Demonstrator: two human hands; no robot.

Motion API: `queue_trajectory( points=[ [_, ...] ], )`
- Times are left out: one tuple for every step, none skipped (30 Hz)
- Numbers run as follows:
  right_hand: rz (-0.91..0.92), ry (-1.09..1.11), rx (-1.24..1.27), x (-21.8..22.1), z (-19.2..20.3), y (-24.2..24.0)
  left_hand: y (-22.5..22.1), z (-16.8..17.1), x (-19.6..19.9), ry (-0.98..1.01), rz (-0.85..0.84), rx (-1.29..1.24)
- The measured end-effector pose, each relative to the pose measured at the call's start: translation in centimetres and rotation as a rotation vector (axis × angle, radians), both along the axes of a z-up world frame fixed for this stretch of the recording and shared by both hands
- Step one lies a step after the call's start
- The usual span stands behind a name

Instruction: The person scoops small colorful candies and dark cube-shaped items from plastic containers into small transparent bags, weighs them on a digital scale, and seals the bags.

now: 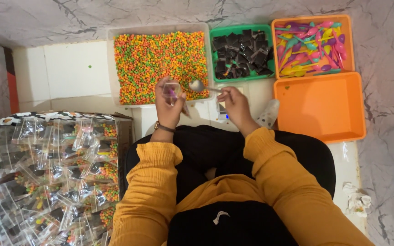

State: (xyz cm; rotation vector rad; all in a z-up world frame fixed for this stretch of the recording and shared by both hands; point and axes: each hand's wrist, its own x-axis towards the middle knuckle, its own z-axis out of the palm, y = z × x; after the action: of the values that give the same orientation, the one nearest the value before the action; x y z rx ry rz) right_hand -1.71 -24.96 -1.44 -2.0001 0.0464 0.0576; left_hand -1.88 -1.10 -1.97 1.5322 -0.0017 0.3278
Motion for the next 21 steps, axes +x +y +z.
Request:
queue_trajectory(
  points=[
    [-0.007, -0.001, 0.0, -0.1, -1.6, -0.1, 0.1, 0.0, -0.1, -0.001, -0.007, 0.0],
    [0.051, 0.127, 0.05, -0.2, -3.2, -0.3, 0.1, 0.0, -0.3, -0.041, -0.056, -0.065],
    [0.107, 0.252, 0.1, -0.2, -4.8, -0.5, 0.1, 0.1, -0.2, -0.084, -0.107, -0.132],
    [0.098, 0.248, 0.1, -0.1, -2.0, -0.3, 0.0, 0.5, -0.7, -0.086, -0.116, -0.133],
    [0.132, 0.342, 0.019, 0.0, 0.7, -0.1, -0.1, 0.9, -1.1, -0.057, -0.146, -0.106],
    [0.166, 0.437, -0.062, 0.2, 3.4, 0.1, -0.2, 1.3, -1.5, -0.028, -0.176, -0.079],
    [0.156, 0.434, -0.062, 1.1, 1.7, -1.0, -0.5, 2.1, -1.9, -0.032, -0.186, -0.081],
    [0.1, 0.376, -0.215, 2.0, -0.1, -2.1, -0.8, 2.8, -2.2, -0.029, -0.183, -0.095],
    [0.042, 0.318, -0.368, 2.9, -1.9, -3.4, -1.1, 3.5, -2.4, -0.027, -0.181, -0.111],
    [0.03, 0.316, -0.37, 4.2, -3.1, -4.8, -1.2, 3.1, -2.5, -0.03, -0.192, -0.113],
    [0.013, 0.228, -0.43, 5.4, -4.3, -6.2, -1.3, 2.6, -2.6, -0.009, -0.2, -0.095],
    [-0.003, 0.141, -0.49, 6.7, -5.6, -7.5, -1.3, 2.1, -2.6, 0.013, -0.208, -0.076],
    [-0.009, 0.14, -0.489, 7.6, -5.5, -8.3, -1.4, 1.8, -2.4, 0.011, -0.214, -0.076],
    [-0.034, 0.131, -0.516, 8.6, -5.5, -9.1, -1.5, 1.5, -2.1, 0.026, -0.226, -0.092],
    [-0.054, 0.122, -0.538, 9.6, -5.6, -9.6, -1.5, 1.3, -1.8, 0.043, -0.235, -0.104],
    [-0.056, 0.122, -0.534, 10.7, -6.5, -10.5, -1.5, 1.0, -1.6, 0.043, -0.237, -0.099],
    [-0.022, 0.147, -0.62, 11.9, -7.5, -11.3, -1.6, 0.7, -1.4, 0.07, -0.246, -0.101],
    [0.013, 0.172, -0.706, 13.1, -8.4, -12.1, -1.6, 0.4, -1.1, 0.097, -0.255, -0.103],
    [0.012, 0.176, -0.702, 13.9, -8.8, -11.9, -1.5, 0.0, -0.8, 0.101, -0.257, -0.099],
    [0.007, 0.129, -0.75, 14.7, -9.3, -11.7, -1.4, -0.5, -0.5, 0.116, -0.264, -0.091],
    [0.004, 0.083, -0.798, 15.4, -9.7, -11.5, -1.4, -1.0, -0.3, 0.133, -0.27, -0.083]
  ],
)
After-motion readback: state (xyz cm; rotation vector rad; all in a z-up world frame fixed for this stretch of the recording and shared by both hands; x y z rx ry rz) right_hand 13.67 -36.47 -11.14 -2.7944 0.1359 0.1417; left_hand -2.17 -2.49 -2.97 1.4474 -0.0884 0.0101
